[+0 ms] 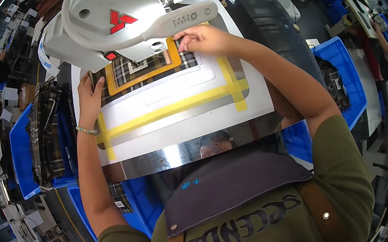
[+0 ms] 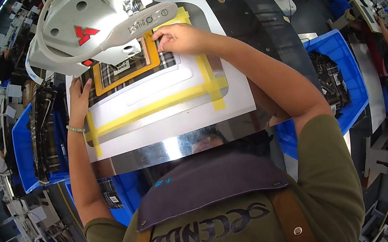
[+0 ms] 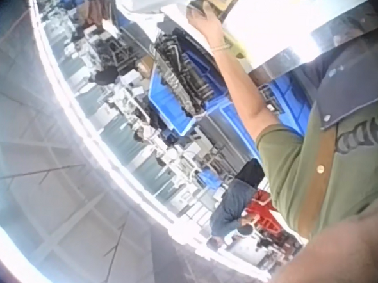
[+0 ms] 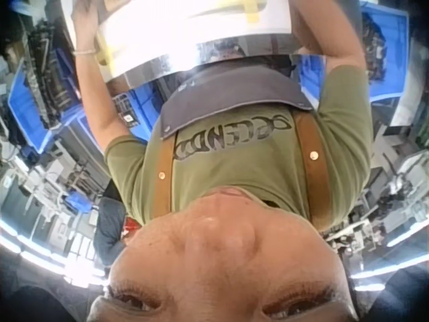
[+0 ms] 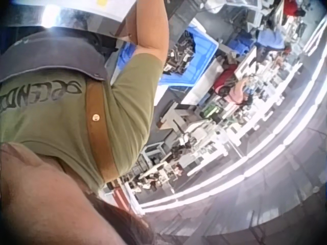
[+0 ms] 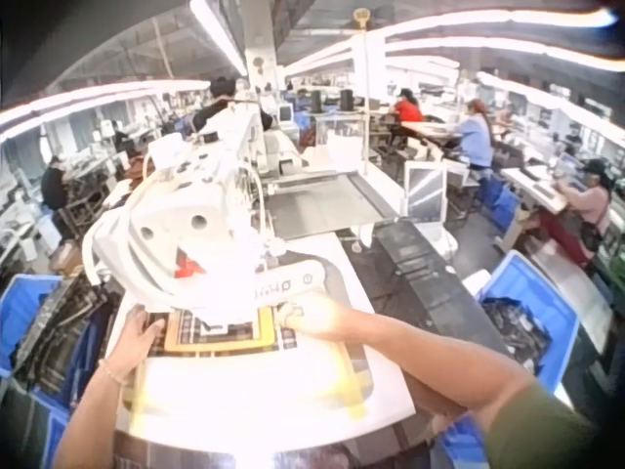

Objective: The person repeatedly sews small plaid pouches using a sewing machine. They pick pouches from a blue bin, place them under the presser foot, sew, and then remove them to place into another bin. The process is repeated continuously throughout the clip.

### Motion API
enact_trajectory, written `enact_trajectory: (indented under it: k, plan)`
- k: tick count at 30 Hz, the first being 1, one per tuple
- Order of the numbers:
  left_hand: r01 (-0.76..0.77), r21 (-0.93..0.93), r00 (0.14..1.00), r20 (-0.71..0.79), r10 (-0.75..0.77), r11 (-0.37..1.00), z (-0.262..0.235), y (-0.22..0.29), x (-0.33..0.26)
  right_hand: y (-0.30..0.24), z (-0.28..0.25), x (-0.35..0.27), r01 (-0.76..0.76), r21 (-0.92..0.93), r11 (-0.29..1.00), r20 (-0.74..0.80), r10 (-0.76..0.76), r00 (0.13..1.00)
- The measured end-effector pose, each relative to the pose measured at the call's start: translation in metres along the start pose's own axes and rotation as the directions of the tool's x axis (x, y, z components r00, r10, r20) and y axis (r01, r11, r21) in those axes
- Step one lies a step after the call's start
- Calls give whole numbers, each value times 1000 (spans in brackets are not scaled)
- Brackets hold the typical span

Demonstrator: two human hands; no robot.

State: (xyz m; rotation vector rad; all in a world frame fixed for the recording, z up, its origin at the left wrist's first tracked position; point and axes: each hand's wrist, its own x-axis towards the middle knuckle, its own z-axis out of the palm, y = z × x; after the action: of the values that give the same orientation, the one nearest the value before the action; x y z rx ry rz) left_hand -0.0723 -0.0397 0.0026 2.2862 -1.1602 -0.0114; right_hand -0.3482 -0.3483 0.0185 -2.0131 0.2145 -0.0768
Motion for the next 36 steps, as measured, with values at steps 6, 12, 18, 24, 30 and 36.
enact_trajectory:
  k: [6,12,18,24,30,36]
  plan:
    - [79,-186,992,112,-59,979,-26,8,-60,3,-16,-24,41,-175,984,-187,-74,980]
    - [98,-294,994,79,-78,951,-16,16,-54,15,-24,10,-83,-13,996,-228,78,970]
    - [-41,-233,998,45,53,972,14,46,-52,37,-28,-3,-55,-152,987,-244,16,970]
    - [-133,-178,990,18,138,975,41,77,-47,11,-37,-64,-163,-199,966,-187,126,974]
    - [-193,-34,981,-29,192,981,70,114,-29,19,-58,-97,-185,-162,969,-159,159,974]
    - [-69,-279,996,-76,50,958,74,118,-36,13,-82,-98,-89,-48,995,39,91,995]
